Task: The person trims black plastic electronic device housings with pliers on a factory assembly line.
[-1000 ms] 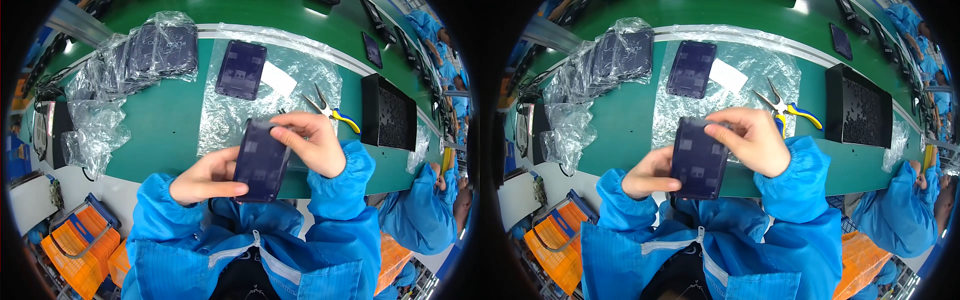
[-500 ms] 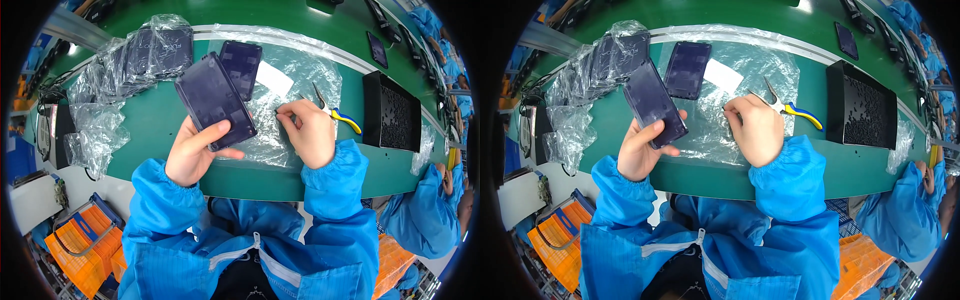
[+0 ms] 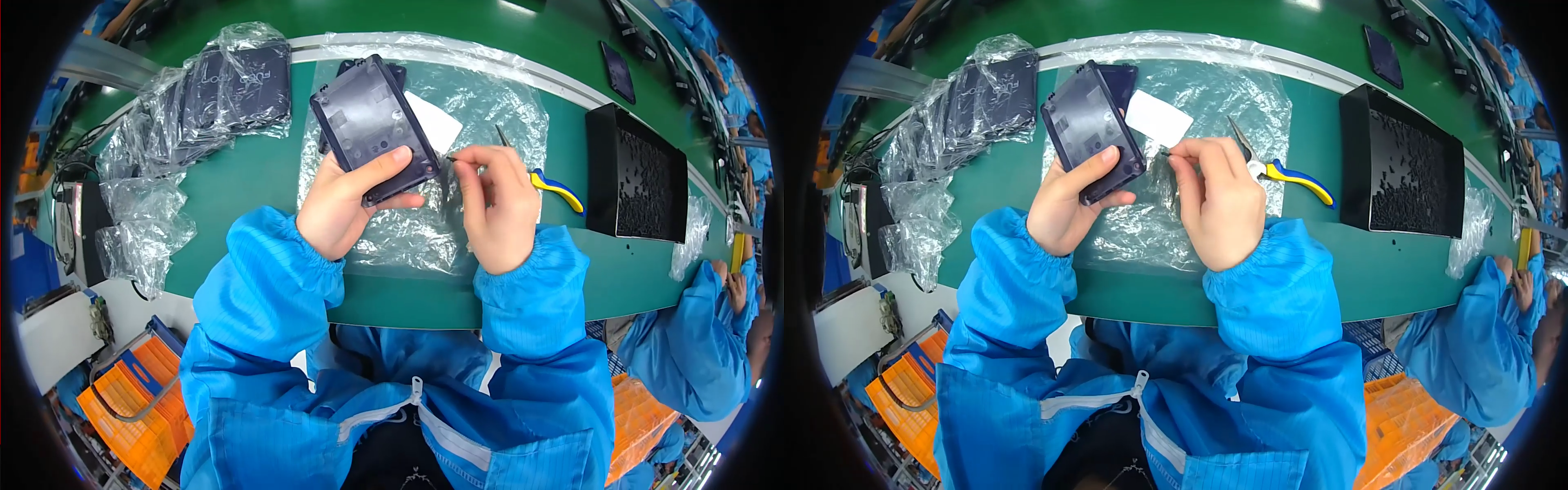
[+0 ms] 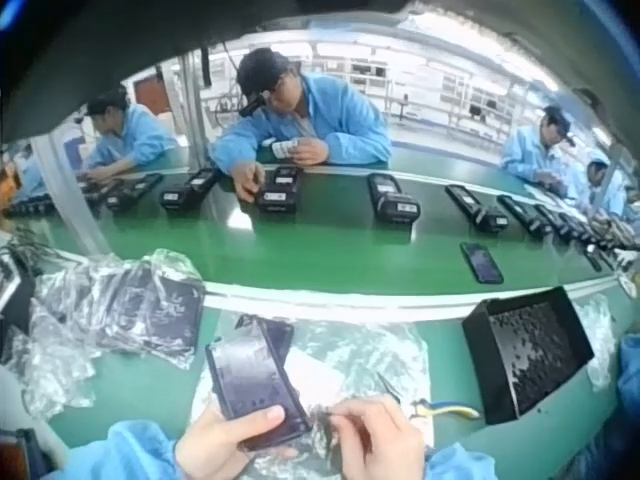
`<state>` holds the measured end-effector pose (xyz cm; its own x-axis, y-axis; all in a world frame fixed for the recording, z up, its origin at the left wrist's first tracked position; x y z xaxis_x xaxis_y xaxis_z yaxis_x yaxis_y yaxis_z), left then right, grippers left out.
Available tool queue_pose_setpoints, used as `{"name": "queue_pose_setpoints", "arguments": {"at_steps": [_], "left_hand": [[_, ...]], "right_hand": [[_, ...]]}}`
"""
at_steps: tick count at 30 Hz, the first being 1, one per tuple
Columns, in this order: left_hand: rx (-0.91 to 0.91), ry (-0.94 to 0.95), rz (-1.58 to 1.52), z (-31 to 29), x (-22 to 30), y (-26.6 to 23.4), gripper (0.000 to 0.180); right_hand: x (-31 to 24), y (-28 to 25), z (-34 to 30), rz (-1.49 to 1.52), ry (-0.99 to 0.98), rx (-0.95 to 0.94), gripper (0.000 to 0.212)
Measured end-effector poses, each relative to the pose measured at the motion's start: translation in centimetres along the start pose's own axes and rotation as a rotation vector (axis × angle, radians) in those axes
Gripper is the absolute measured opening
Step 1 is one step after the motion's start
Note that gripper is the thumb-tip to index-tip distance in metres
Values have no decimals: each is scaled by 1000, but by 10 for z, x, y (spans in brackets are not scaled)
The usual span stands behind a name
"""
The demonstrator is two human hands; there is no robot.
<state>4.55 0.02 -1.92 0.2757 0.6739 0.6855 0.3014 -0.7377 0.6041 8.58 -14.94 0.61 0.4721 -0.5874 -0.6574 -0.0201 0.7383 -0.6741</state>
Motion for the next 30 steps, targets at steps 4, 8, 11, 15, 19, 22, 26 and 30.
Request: {"name": "queue_pose_setpoints", "arguments": {"at_steps": [4, 8, 11, 15, 19, 22, 26, 30], "left_hand": [[-35, -69, -73, 0, -3, -1, 30], [-102, -123, -66, 1, -9, 1, 33], [-127, -146, -90, 1, -10, -1, 36], [-117, -149, -115, -1, -10, -1, 38], [-150, -176, -120, -1, -11, -1, 38], [-162, -191, -106, -1, -12, 0, 38], [-230, -176, -90, -2, -13, -1, 38], [-228, -178, -99, -1, -12, -1, 38]], "right_hand": [[-4, -1, -1, 204, 11, -14, 12], [-1, 4, -4, 371, 78, -75, 12], [-1, 6, -5, 444, 98, -103, 11], [-3, 8, -6, 473, 71, -143, 10], [-6, 7, -7, 478, 52, -149, 10], [0, 9, -9, 574, 124, -170, 8], [2, 15, -12, 736, 239, -251, 8], [1, 14, -12, 786, 215, -263, 8]]}}
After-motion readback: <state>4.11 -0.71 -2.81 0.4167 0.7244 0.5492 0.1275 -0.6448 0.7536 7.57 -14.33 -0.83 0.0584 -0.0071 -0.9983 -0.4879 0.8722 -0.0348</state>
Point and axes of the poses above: each hand's wrist, its own z-axis towards the middle knuckle, its own y-axis out of the palm, x = y × z, the point moved 5 cm from there along z, towards the middle knuckle, and after that the axes turned 6 degrees about -z, right-handed, at the moved point
